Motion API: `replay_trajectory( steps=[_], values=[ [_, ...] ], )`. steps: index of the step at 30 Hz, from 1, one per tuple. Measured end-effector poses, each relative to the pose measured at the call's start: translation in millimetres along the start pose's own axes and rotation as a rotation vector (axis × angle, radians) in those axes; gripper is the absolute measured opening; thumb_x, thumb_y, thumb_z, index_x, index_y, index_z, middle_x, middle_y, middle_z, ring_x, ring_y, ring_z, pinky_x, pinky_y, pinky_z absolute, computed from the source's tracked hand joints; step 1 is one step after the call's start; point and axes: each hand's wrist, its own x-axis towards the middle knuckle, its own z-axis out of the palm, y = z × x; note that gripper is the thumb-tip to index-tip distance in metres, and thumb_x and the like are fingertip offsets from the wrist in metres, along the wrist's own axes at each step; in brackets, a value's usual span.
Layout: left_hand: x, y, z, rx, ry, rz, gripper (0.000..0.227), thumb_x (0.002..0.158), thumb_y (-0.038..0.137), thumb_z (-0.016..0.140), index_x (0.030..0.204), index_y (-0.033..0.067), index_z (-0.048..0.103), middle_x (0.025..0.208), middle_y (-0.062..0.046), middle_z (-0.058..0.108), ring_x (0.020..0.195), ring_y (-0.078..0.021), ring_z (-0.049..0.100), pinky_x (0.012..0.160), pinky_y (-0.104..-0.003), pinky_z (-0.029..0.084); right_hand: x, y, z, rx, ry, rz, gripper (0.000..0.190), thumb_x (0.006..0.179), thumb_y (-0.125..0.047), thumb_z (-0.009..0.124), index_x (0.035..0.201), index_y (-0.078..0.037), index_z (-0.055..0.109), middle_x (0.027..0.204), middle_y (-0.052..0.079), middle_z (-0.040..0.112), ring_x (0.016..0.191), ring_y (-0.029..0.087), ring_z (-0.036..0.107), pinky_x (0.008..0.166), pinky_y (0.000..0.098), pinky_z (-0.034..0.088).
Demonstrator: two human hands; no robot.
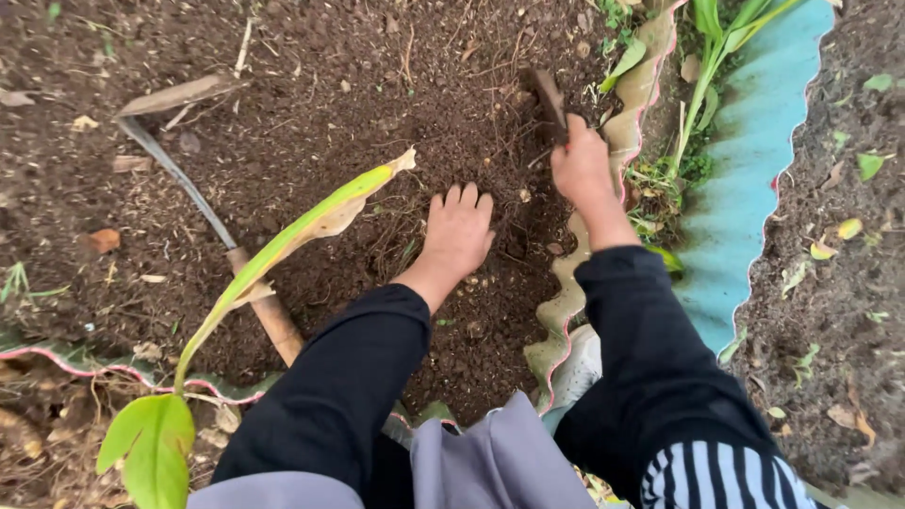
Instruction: Harvest turmeric roots from a garden bed by digging with hands and a small hoe.
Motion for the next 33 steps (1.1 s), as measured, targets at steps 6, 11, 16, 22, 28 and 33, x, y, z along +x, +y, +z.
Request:
replay_trajectory(
  steps=[6,11,16,22,28,33],
  values=[
    [42.2,5.9,30.9,0.112,0.360,-0.124,0.054,0.074,0.010,0.069,0.123,0.0022,0.048,0.124,-0.022,0.051,0.119,-0.0371,0.050,0.096,-0.053,0.042,-133.5,-41.1,-99.6,0.376,-0.053,0.055,0.042,0.099,-0.020,0.059,0.140,-0.009,0.059,0.093,0.025,0.071,0.083,0.039,0.071,0.073,0.0478,0.056],
    [57.2,-4.2,19.7,0.027,0.245,-0.125,0.044,0.080,0.004,0.069,0.121,0.0051,0.052,0.121,-0.019,0.055,0.116,-0.0359,0.055,0.094,-0.050,0.048,-228.0,-23.0,-55.9,0.430,-0.187,0.183,0.046,0.098,-0.023,0.058,0.143,-0.013,0.058,0.093,0.026,0.071,0.086,0.040,0.072,0.077,0.0479,0.057],
    [64.2,-27.8,2.7,-0.357,0.147,-0.246,0.030,0.095,0.012,0.063,0.123,0.0019,0.056,0.105,-0.021,0.068,0.099,-0.0324,0.071,0.083,-0.047,0.059,-231.7,-35.1,-23.4,0.240,-0.043,-0.020,0.047,0.094,-0.020,0.065,0.139,-0.009,0.061,0.100,0.030,0.069,0.091,0.047,0.068,0.080,0.0524,0.054],
    [68.5,-87.6,12.9,-0.623,0.596,-0.237,0.044,0.084,0.023,0.081,0.113,-0.0013,0.060,0.108,-0.021,0.070,0.106,-0.0377,0.066,0.085,-0.048,0.053,-204.4,-60.2,6.8,0.177,0.009,-0.027,0.047,0.091,-0.013,0.067,0.137,-0.007,0.061,0.094,0.036,0.064,0.083,0.051,0.065,0.076,0.0536,0.054],
    [57.1,-79.5,13.9,-0.742,0.269,-0.239,0.024,0.094,0.023,0.062,0.113,0.0067,0.063,0.105,-0.012,0.071,0.093,-0.0250,0.072,0.084,-0.041,0.060,-215.3,-74.0,19.8,0.131,0.056,0.061,0.048,0.092,-0.010,0.066,0.140,-0.007,0.060,0.095,0.033,0.062,0.078,0.049,0.065,0.071,0.0533,0.053],
    [36.4,-54.9,1.8,-0.483,0.177,-0.199,0.028,0.092,0.026,0.066,0.113,0.0080,0.063,0.107,-0.010,0.066,0.101,-0.0270,0.066,0.091,-0.045,0.051,-204.3,-50.3,21.9,0.382,0.004,0.120,0.043,0.094,-0.016,0.068,0.137,-0.011,0.067,0.086,0.024,0.068,0.074,0.038,0.066,0.070,0.0447,0.054]
  ],
)
